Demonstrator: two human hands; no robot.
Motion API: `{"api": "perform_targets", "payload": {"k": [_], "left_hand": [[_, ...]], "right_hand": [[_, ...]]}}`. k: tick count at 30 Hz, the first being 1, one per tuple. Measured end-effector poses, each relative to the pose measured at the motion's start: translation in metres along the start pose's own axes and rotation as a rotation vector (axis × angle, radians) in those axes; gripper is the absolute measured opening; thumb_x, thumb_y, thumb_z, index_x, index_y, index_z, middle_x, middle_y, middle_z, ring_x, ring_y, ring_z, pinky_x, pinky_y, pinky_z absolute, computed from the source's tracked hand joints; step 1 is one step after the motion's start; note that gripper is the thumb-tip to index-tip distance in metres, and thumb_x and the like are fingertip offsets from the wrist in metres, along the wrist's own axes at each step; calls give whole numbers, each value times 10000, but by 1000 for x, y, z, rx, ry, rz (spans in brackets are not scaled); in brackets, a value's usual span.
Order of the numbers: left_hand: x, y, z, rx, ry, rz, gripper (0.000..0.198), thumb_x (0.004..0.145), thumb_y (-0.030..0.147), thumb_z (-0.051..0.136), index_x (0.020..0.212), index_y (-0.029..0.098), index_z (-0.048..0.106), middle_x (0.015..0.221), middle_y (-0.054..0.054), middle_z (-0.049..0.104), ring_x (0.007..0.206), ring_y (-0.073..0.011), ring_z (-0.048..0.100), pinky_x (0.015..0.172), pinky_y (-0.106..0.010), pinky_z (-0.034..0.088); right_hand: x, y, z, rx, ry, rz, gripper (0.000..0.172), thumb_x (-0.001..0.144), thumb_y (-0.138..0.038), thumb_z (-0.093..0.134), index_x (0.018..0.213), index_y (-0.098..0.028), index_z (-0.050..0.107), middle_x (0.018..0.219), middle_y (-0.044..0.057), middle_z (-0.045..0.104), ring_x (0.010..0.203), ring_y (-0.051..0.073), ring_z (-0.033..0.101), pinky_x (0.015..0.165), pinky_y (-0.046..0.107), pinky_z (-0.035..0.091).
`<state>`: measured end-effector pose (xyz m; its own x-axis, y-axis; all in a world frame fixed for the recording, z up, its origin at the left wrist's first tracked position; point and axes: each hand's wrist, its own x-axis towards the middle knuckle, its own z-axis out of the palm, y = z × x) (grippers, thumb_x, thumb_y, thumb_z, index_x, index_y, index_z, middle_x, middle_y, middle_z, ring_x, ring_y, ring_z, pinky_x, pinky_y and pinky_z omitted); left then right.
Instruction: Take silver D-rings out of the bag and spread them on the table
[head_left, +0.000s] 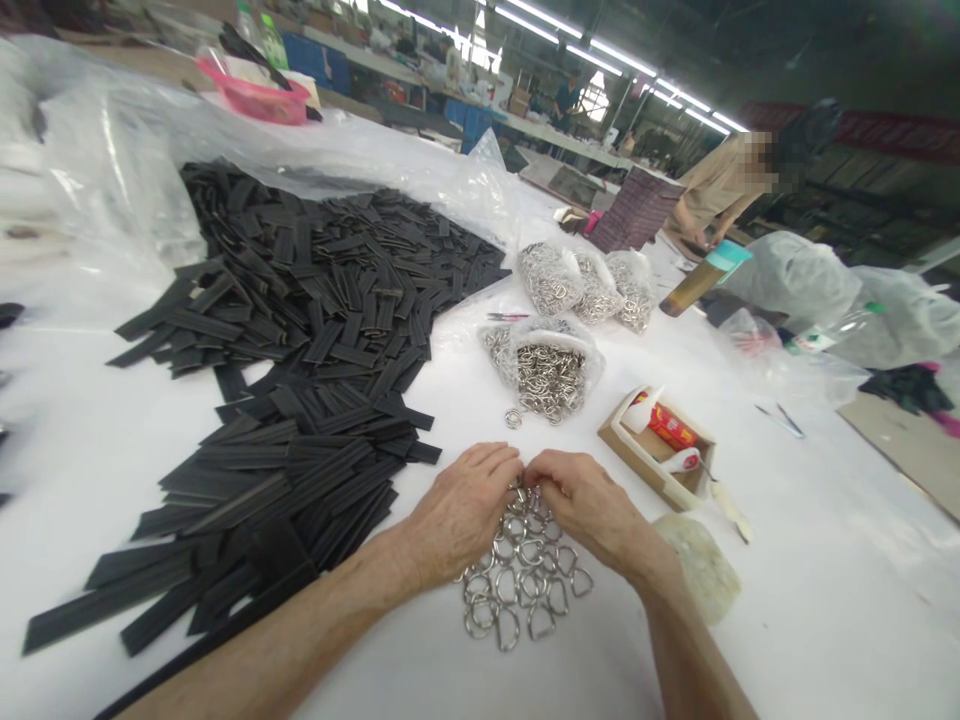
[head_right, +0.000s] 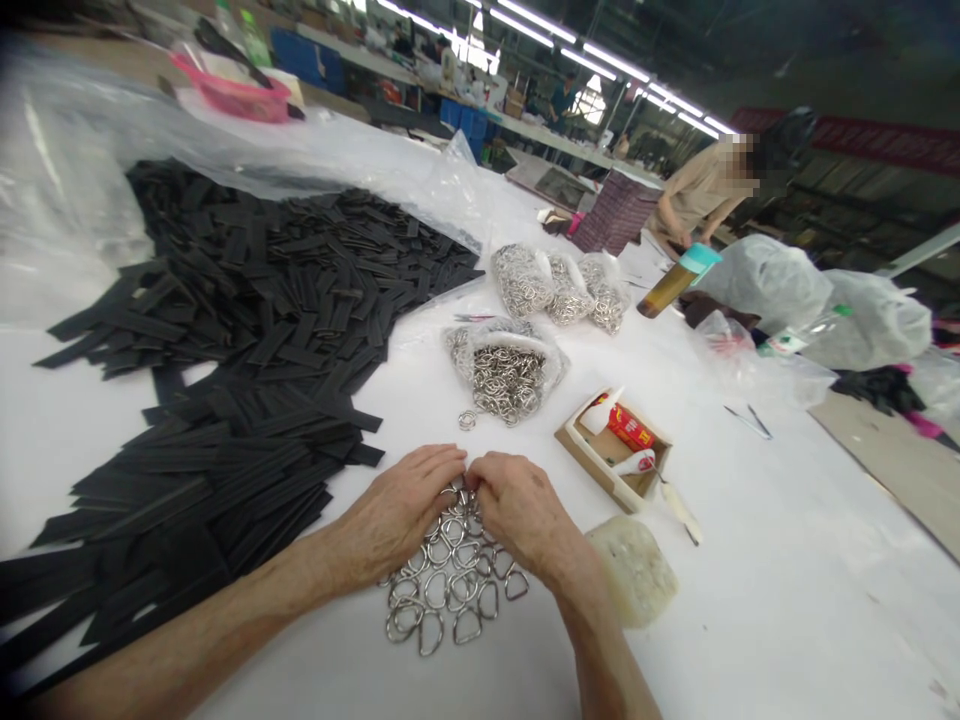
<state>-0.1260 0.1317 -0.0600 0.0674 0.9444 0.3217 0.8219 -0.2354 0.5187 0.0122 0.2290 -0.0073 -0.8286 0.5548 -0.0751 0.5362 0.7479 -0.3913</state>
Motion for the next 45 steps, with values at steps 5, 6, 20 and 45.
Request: {"api": "perform_targets", "payload": {"k": [5, 6, 20, 45], "left_hand": [[2, 0, 1, 53, 26, -13, 240, 855, 75, 393, 1049, 133, 523, 1166, -113, 560, 1160, -218, 456, 1016, -407, 383], [2, 0, 1, 61, 20, -10, 239, 855, 72, 393, 1042, 133, 529, 1162, -112, 562, 1167, -218, 451, 1019, -407, 381], [2, 2, -2, 106, -2, 8, 228, 885, 95, 373, 1033, 129, 543, 1174, -108, 561, 1169, -209, 445, 1029, -390, 374], [0, -4, 5, -10, 63, -1, 342, 860, 60, 367, 1178, 160, 443, 1186, -97, 547, 1126, -203, 486, 980, -408, 403]], "right_hand": [[14, 9, 19, -104, 272, -48, 386, 837, -49, 354, 1139, -175, 559, 1099, 76, 593, 966, 169, 556, 828, 278, 436], [18, 11, 22, -166, 265, -45, 442, 825, -29, 353, 1208, -173, 518, 1154, 90, 562, 997, 181, 543, 829, 285, 438], [22, 29, 29, -175, 291, 35, 236, 880, -112, 388, 949, -178, 603, 936, 45, 597, 836, 148, 574, 768, 239, 438], [6, 16, 11, 29, 52, -144, 381, 809, 3, 414, 907, -258, 674, 864, 0, 611, 854, 142, 545, 772, 260, 419]]}}
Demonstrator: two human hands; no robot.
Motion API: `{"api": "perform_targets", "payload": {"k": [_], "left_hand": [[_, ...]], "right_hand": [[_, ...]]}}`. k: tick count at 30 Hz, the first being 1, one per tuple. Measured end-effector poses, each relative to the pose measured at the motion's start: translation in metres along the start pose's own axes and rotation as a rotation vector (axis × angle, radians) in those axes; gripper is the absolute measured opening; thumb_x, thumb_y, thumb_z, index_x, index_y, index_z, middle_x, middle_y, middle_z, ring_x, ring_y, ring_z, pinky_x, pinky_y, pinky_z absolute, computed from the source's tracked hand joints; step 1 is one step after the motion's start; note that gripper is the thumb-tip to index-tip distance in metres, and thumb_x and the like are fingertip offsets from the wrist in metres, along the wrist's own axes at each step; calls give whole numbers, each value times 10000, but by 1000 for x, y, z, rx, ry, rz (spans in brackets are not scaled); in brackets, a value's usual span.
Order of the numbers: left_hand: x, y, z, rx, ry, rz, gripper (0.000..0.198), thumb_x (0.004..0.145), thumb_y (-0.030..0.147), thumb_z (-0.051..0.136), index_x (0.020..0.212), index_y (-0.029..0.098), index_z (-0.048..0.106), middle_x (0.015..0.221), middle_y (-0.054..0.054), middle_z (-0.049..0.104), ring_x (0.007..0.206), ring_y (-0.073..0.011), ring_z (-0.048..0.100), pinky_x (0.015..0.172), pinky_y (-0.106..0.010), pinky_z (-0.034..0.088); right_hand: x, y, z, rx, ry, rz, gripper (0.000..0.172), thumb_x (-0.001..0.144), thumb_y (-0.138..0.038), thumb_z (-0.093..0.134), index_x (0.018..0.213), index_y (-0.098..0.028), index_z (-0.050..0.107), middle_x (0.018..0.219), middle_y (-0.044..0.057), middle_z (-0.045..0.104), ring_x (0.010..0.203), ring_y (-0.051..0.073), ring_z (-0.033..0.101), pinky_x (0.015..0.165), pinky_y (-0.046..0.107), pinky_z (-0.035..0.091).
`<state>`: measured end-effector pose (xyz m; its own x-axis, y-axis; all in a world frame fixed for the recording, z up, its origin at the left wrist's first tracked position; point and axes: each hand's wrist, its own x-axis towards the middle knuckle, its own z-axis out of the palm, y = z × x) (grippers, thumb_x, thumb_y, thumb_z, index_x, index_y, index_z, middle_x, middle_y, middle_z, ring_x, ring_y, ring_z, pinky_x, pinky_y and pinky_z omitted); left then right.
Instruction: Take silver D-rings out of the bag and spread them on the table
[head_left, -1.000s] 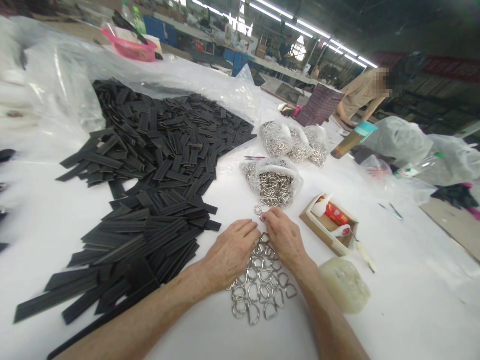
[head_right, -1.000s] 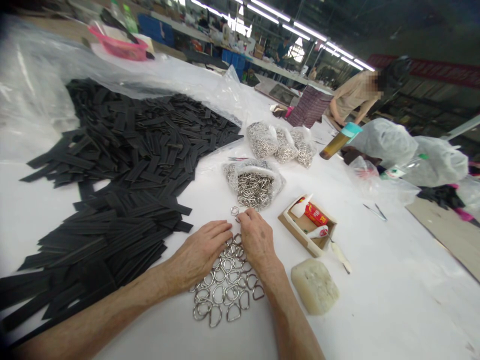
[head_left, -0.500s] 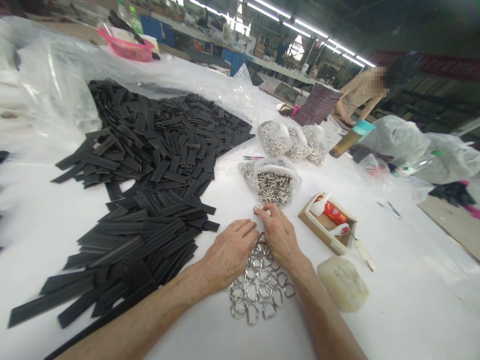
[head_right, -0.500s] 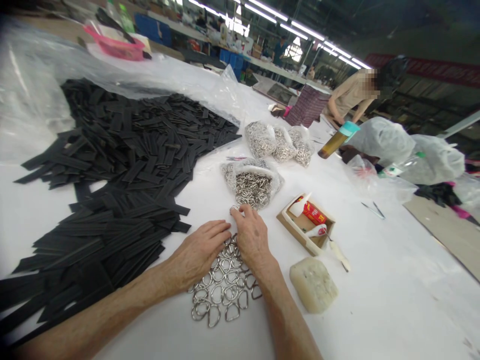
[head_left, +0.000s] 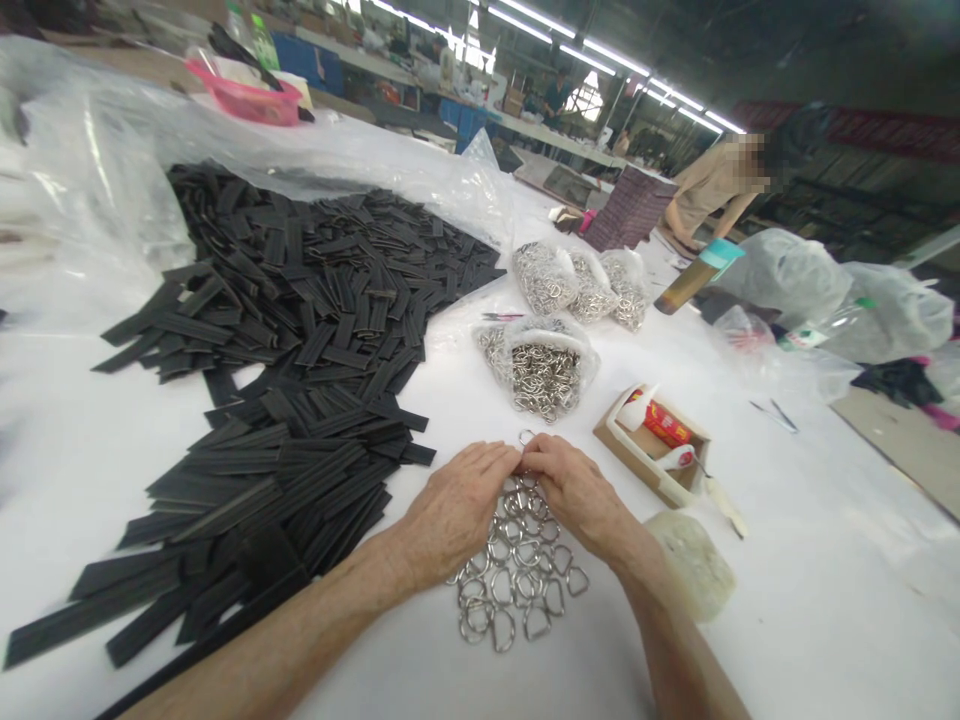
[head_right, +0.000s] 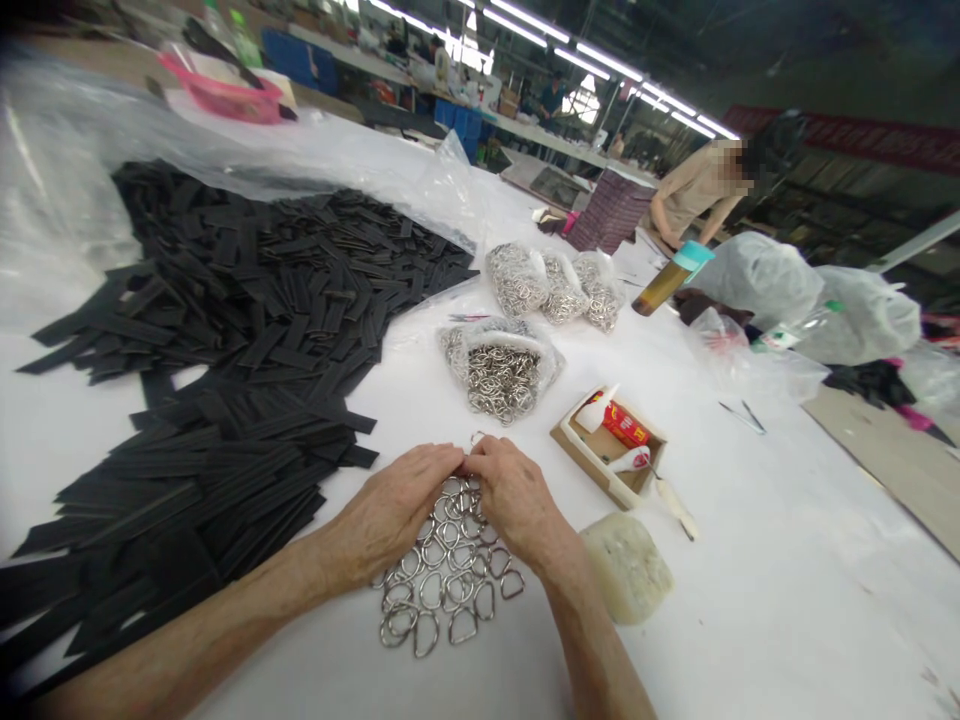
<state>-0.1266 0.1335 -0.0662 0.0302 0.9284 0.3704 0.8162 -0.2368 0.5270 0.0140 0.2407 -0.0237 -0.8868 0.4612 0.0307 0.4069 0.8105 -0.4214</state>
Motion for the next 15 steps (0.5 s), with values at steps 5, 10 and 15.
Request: {"api": "perform_targets", "payload": {"k": [5, 10, 15], "left_hand": [[2, 1, -3, 47, -84, 77, 307, 856, 68, 386, 1122, 172, 500, 1155, -88, 561, 1119, -222, 487, 970, -424, 391], [3, 2, -5, 68, -84, 73, 295, 850, 64, 395, 1095, 167, 522, 1139, -92, 562, 1097, -222, 497, 961, -427, 394], [3, 3, -5, 73, -80, 55, 273, 848, 71, 406, 1072, 162, 532, 1112, -92, 569, 1081, -222, 501, 957, -430, 397]], "right_hand": [[2, 20, -1, 33, 250, 100, 313, 845, -63, 381, 875, -206, 658, 937, 23, 644, 878, 152, 584, 822, 280, 442], [12, 30, 10, -93, 371, 211, 381, 843, -66, 340, 1107, -164, 596, 1118, 104, 583, 1011, 231, 543, 876, 358, 415], [21, 30, 21, -139, 349, 235, 387, 833, -74, 359, 1108, -190, 605, 994, 103, 578, 814, 220, 580, 715, 326, 449]]}}
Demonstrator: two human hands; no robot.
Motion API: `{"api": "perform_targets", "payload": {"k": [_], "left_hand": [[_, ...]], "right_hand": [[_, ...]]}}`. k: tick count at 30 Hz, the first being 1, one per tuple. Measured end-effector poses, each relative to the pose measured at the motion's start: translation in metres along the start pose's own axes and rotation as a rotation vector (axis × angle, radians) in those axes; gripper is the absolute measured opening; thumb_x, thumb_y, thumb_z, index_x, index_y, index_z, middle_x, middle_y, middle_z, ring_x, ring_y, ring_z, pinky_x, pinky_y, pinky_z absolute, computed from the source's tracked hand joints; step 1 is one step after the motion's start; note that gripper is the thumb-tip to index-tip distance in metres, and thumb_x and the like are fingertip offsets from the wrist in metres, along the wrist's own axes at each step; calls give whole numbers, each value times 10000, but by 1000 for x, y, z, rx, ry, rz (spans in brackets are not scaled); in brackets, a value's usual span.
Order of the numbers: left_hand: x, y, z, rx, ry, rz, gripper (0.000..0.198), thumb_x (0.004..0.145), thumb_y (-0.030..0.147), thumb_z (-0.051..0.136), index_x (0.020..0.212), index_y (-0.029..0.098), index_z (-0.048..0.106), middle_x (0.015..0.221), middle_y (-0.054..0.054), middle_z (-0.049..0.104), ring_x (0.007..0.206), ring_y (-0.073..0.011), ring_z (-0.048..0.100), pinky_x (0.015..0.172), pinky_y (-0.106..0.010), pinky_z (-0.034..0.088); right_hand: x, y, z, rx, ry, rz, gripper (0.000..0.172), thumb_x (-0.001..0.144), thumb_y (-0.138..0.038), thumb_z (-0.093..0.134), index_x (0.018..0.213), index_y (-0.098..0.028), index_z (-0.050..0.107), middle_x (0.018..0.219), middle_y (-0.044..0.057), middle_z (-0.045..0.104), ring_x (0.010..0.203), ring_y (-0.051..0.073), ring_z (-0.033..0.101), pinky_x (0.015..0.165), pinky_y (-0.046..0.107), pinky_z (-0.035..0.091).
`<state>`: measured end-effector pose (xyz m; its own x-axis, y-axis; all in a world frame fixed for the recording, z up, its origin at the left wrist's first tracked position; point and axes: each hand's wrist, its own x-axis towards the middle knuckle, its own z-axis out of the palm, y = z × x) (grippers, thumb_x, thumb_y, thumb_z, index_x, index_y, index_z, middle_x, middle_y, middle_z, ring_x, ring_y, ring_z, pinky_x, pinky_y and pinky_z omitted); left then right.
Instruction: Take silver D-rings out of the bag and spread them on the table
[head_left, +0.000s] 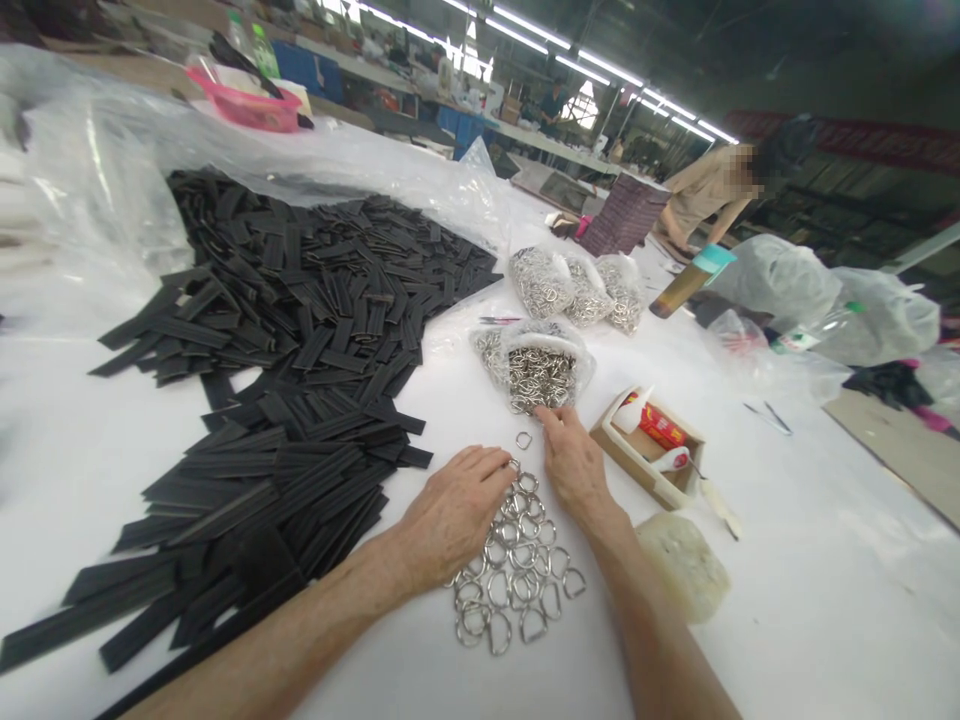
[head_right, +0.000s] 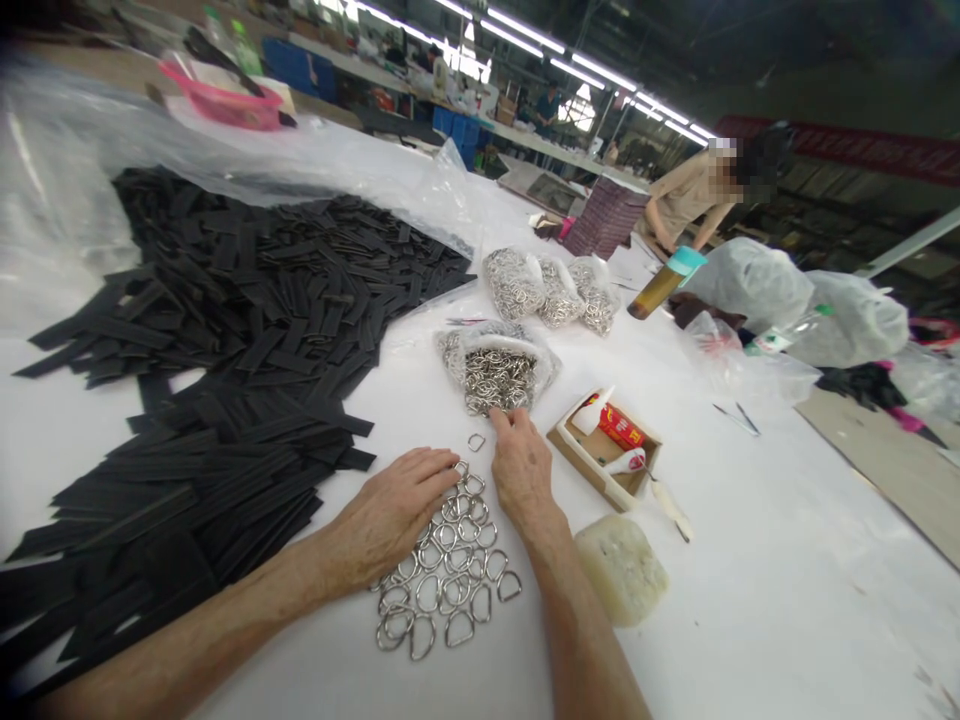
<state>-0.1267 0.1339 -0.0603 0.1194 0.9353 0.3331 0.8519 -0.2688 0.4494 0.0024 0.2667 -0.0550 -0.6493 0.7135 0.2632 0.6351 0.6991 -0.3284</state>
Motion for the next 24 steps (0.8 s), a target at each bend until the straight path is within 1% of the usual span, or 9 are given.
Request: {"api": "perform_targets", "payload": {"k": [4, 6, 9, 12, 15, 17, 20, 24], "left_hand": [[0, 0, -1, 0, -4, 7, 274, 847, 71, 404, 1069, 166, 535, 1115, -89, 565, 1076, -222, 501, 947, -425, 404], [0, 0, -1, 2, -6, 8, 279, 846, 68, 402, 1069, 167, 536, 1122, -89, 563, 1077, -221, 500, 946, -420, 405], [0, -1, 1, 1, -2, 11, 293, 840, 58, 398, 1073, 168, 537, 1126, -89, 563, 1078, -220, 500, 948, -416, 403], [0, -2, 2, 0, 4, 14, 301, 836, 53, 398, 1078, 167, 535, 1125, -91, 564, 1080, -221, 500, 952, -420, 401], [0, -2, 2, -5, 6, 17, 294, 840, 59, 398, 1078, 165, 534, 1123, -93, 566, 1089, -224, 496, 954, -421, 401], [0, -2, 2, -11, 6, 18, 286, 844, 64, 395, 1074, 163, 534, 1117, -94, 569, 1096, -224, 492, 957, -420, 402], [0, -1, 1, -19, 13, 14, 272, 852, 77, 395, 1075, 161, 527, 1128, -96, 565, 1103, -223, 492, 967, -420, 399], [-1, 1, 1, -43, 48, -26, 313, 860, 111, 421, 1168, 152, 458, 1212, -107, 527, 1141, -224, 469, 992, -416, 386]], "right_hand": [[0, 1, 0, 54, -21, -39, 321, 838, -85, 369, 935, -202, 652, 940, 58, 587, 818, 178, 579, 754, 287, 449], [-1, 3, -3, 80, -20, -47, 311, 845, -95, 364, 902, -200, 650, 925, 45, 597, 828, 166, 580, 778, 280, 448], [-4, 5, -7, 98, -18, -52, 308, 854, -102, 356, 920, -192, 643, 930, 43, 614, 849, 164, 582, 802, 284, 449], [-8, 3, -8, 89, -23, -68, 298, 857, -101, 370, 989, -183, 624, 1042, 58, 605, 932, 171, 566, 848, 291, 435], [-10, -6, -8, 50, -71, -113, 265, 863, -125, 419, 1031, -190, 613, 1134, 64, 579, 996, 193, 527, 891, 309, 406], [-11, -13, -9, 15, -118, -135, 247, 867, -123, 430, 1001, -192, 626, 1108, 69, 592, 972, 208, 517, 887, 327, 394], [-12, -22, -15, -22, -181, -131, 242, 862, -82, 423, 933, -174, 635, 1005, 84, 612, 919, 209, 520, 845, 324, 394], [-17, -29, -27, -8, -273, -113, 210, 855, -61, 437, 865, -176, 614, 884, 45, 604, 842, 158, 549, 767, 260, 405]]}}
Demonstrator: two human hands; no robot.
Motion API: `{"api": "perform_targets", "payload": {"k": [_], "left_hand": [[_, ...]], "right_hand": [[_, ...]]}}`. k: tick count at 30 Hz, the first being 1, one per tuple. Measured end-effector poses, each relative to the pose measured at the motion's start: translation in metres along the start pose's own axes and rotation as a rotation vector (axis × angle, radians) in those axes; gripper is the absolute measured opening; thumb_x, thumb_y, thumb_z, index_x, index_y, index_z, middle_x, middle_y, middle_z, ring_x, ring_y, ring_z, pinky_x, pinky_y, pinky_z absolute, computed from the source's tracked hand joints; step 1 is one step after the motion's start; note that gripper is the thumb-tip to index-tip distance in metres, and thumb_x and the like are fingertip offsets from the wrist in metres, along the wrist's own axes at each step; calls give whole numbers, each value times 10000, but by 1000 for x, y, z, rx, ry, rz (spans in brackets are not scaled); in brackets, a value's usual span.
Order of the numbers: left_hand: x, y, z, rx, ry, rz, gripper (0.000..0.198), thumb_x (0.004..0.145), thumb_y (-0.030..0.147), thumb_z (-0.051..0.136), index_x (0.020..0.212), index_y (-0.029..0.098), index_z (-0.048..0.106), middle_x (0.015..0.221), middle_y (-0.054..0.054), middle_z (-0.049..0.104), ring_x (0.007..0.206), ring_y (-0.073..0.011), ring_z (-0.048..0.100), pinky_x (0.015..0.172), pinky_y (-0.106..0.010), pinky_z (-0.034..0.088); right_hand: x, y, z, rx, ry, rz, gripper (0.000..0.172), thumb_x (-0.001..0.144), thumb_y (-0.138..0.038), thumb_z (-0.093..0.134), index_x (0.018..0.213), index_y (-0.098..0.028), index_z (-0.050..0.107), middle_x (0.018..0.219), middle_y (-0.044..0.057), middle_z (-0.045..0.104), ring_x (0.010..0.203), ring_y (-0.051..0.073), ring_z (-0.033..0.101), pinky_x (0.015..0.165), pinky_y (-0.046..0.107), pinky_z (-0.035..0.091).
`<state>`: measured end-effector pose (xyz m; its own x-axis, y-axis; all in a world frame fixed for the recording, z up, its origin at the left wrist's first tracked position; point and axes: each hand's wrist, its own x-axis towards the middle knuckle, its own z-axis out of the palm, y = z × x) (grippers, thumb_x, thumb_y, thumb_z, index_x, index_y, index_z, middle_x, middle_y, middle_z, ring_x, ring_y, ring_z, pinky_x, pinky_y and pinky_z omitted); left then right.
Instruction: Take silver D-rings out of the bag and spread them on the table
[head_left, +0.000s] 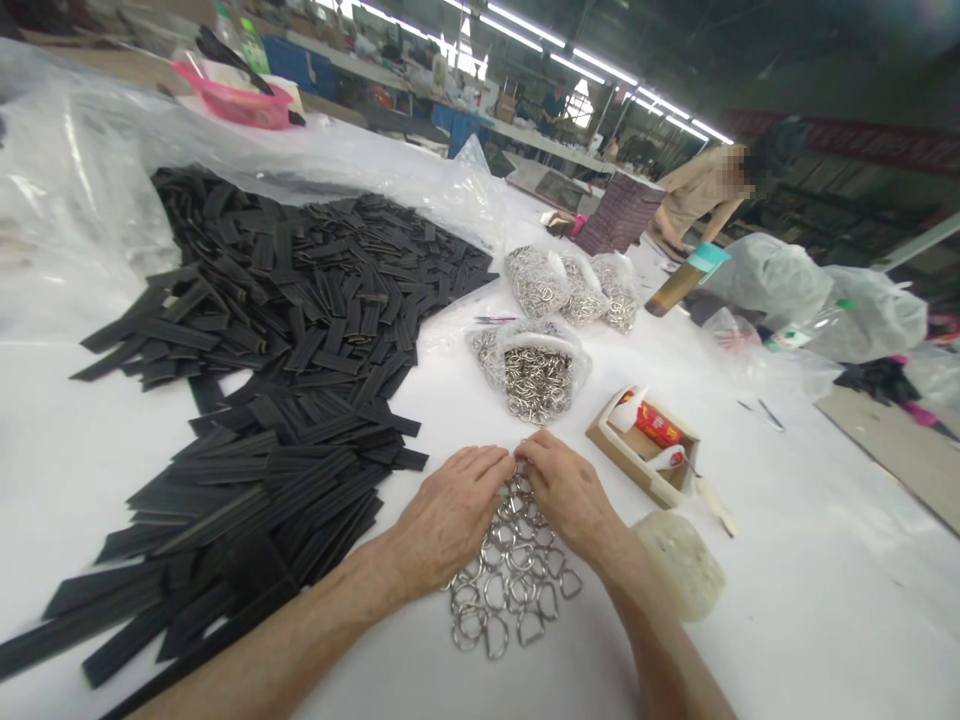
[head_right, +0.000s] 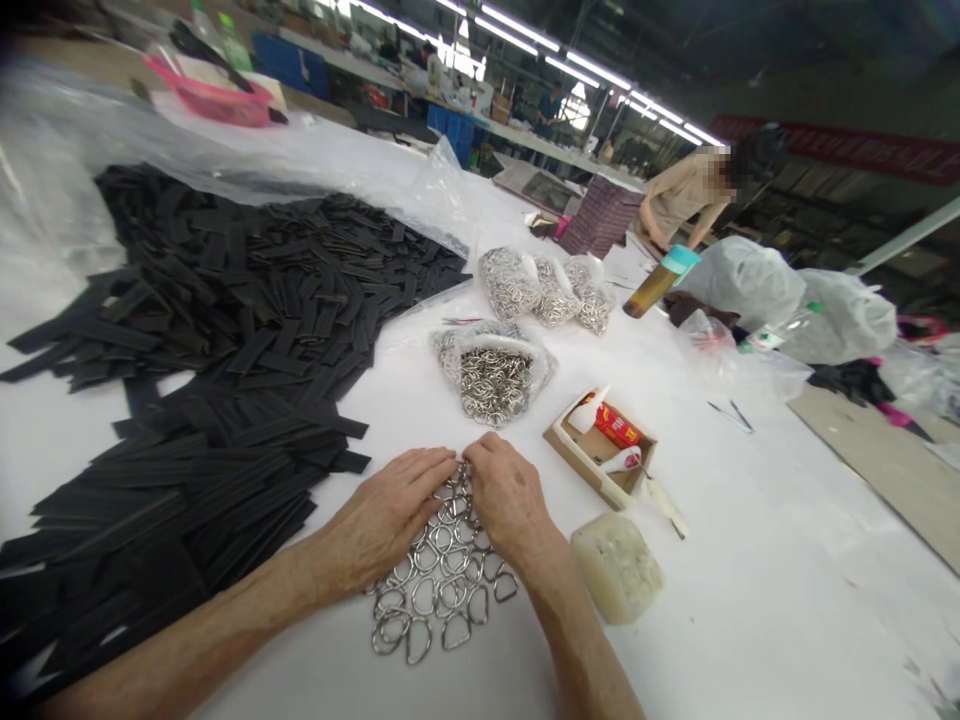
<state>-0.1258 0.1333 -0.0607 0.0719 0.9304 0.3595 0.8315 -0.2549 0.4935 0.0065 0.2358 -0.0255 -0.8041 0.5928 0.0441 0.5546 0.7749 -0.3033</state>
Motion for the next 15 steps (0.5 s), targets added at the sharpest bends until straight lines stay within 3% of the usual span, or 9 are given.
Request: {"api": "perform_targets", "payload": {"k": [5, 11, 13, 15], "left_hand": [[0, 0, -1, -19, -18, -24, 295, 864, 149, 446, 1159, 156, 454, 1213, -107, 537, 1157, -235, 465, 1011, -440, 364], [0, 0, -2, -14, -39, -18, 267, 897, 199, 423, 1158, 161, 467, 1206, -91, 551, 1143, -216, 476, 1024, -424, 346], [1, 1, -3, 6, -51, -17, 262, 900, 187, 410, 1150, 151, 479, 1195, -91, 558, 1138, -212, 479, 1022, -413, 345], [1, 1, -4, 39, -60, -3, 244, 899, 173, 401, 1118, 142, 505, 1185, -94, 565, 1144, -216, 475, 1019, -413, 341]], "right_hand": [[-9, -10, -10, 69, -124, 4, 169, 862, -107, 442, 826, -197, 580, 806, 1, 593, 763, 129, 554, 673, 230, 399], [-14, -11, -19, 276, -217, -55, 230, 864, -110, 408, 850, -217, 610, 847, -4, 636, 801, 139, 576, 706, 245, 432], [-11, -6, -18, 236, -139, -62, 220, 870, -127, 421, 843, -227, 615, 839, -24, 653, 789, 132, 587, 705, 236, 452], [-4, -1, -14, 109, 18, -36, 225, 874, -118, 414, 904, -212, 616, 912, -2, 659, 842, 140, 589, 757, 248, 460]]}}
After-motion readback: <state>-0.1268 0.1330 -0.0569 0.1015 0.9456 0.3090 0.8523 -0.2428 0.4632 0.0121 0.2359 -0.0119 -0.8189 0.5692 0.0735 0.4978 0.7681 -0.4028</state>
